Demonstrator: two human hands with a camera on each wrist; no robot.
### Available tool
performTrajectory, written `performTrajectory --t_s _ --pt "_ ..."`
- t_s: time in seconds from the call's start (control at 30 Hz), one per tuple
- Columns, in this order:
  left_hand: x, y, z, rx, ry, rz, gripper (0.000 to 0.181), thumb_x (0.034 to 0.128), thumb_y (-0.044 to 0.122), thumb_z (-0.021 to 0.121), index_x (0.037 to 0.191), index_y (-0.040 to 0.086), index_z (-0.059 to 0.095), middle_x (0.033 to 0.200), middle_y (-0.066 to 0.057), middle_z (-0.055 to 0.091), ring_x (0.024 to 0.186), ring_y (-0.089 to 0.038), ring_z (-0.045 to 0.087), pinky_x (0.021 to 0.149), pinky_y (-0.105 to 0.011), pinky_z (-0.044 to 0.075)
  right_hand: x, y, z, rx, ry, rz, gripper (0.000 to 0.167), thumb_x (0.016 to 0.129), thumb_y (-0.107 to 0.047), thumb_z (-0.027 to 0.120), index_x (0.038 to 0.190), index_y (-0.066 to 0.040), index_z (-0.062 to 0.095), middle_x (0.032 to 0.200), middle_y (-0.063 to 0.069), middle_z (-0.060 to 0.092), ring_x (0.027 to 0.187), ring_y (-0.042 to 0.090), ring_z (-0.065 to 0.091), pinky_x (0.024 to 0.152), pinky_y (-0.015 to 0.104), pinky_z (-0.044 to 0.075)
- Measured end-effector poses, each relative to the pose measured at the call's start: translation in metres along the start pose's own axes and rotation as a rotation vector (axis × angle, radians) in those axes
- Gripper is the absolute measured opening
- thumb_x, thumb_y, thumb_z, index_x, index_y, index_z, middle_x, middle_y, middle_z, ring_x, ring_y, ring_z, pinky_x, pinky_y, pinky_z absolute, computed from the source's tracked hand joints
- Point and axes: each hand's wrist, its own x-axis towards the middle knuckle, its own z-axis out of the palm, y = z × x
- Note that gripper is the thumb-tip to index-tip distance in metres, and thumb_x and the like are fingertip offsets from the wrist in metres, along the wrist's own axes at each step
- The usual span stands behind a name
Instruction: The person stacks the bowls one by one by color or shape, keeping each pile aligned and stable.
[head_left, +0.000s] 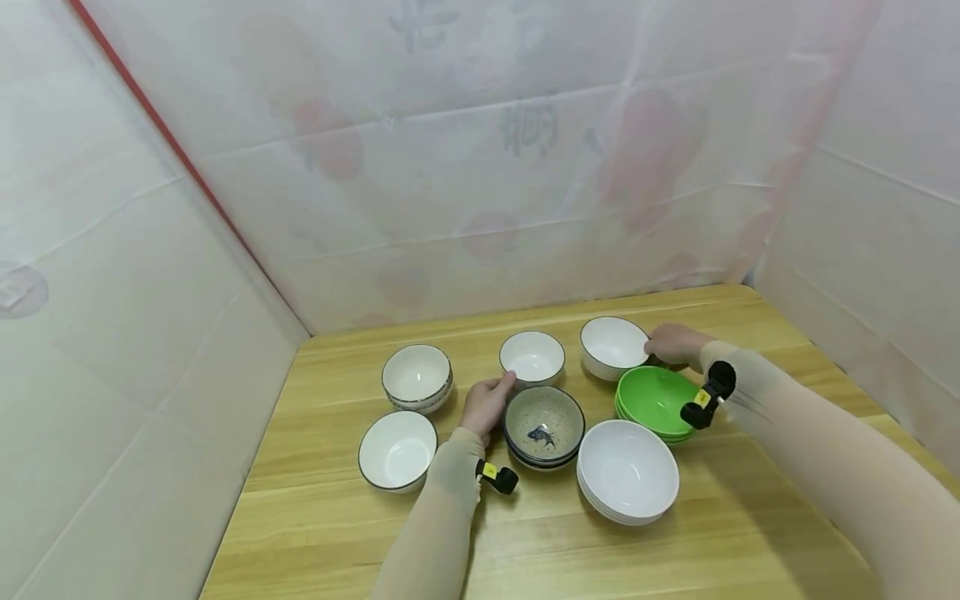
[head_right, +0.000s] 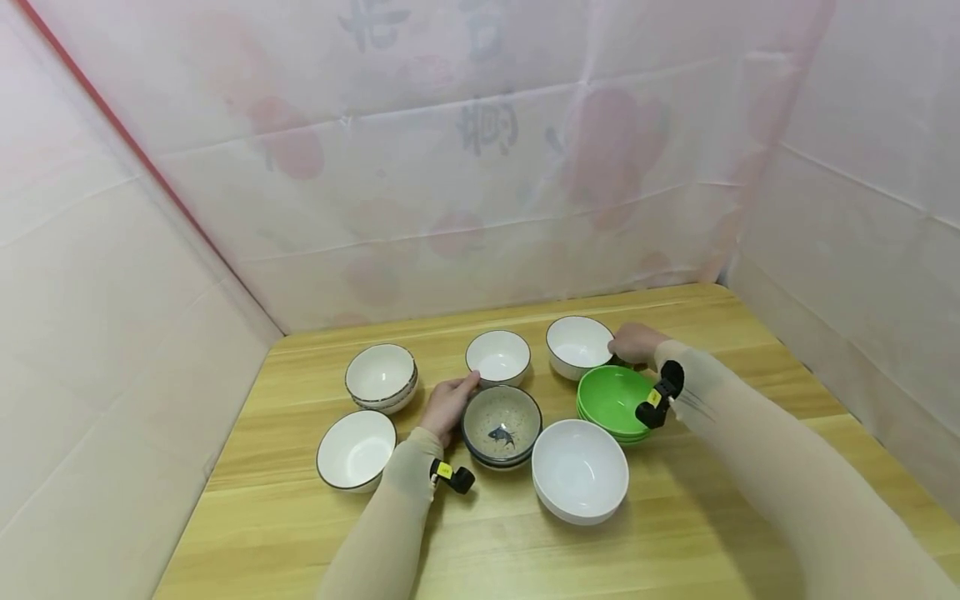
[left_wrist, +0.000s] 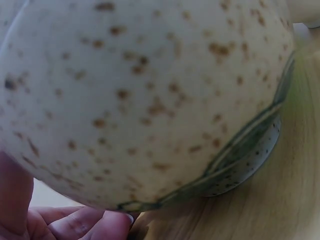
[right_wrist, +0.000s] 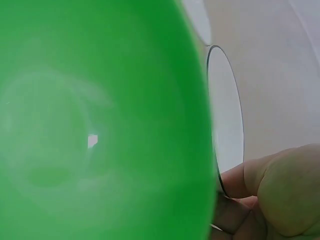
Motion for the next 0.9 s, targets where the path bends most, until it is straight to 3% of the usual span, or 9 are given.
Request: performTrajectory --t_s 0.13,0.23,0.5,0.9 --pt "0.000 0.000 0.001 0.000 -0.003 -0.004 0.066 0.0909 0.058 0.055 0.131 0.004 0.058 0.128 -0.013 0.059 0.116 -0.027 0.055 0.100 -0.045 0.043 -0.005 -0.004 -0.009 0.035 0.008 -0.028 0.025 0.093 -0.010 0.041 0.093 0.001 0.063 0.085 0.009 0.070 0.076 0.019 0.065 0.067 0.033 0.049" --pt "0.000 0.001 0.002 -0.001 -0.003 -0.007 0.068 0.0903 0.058 0.055 0.131 0.005 0.058 0.128 -0.013 0.059 0.117 -0.027 0.055 0.100 -0.045 0.043 -0.011 -0.011 -0.015 0.066 0.008 -0.053 0.029 0.094 -0.011 0.040 0.103 0.005 0.062 0.093 0.012 0.073 0.084 0.022 0.069 0.070 0.035 0.049" --pt "0.001 0.001 0.004 0.003 0.001 -0.005 0.067 0.0912 0.057 0.055 0.131 0.004 0.057 0.128 -0.013 0.059 0.116 -0.027 0.055 0.100 -0.045 0.044 -0.016 -0.032 -0.020 0.138 0.010 -0.075 0.033 0.095 -0.010 0.037 0.113 0.010 0.057 0.088 0.008 0.072 0.080 0.019 0.069 0.063 0.026 0.045" --pt "0.003 0.001 0.006 0.009 -0.002 0.000 0.066 0.0917 0.057 0.054 0.131 0.004 0.058 0.128 -0.013 0.059 0.116 -0.027 0.055 0.099 -0.045 0.044 -0.020 -0.058 -0.011 0.135 0.016 -0.108 0.033 0.096 -0.012 0.039 0.114 0.007 0.058 0.092 0.009 0.072 0.086 0.023 0.068 0.071 0.031 0.046"
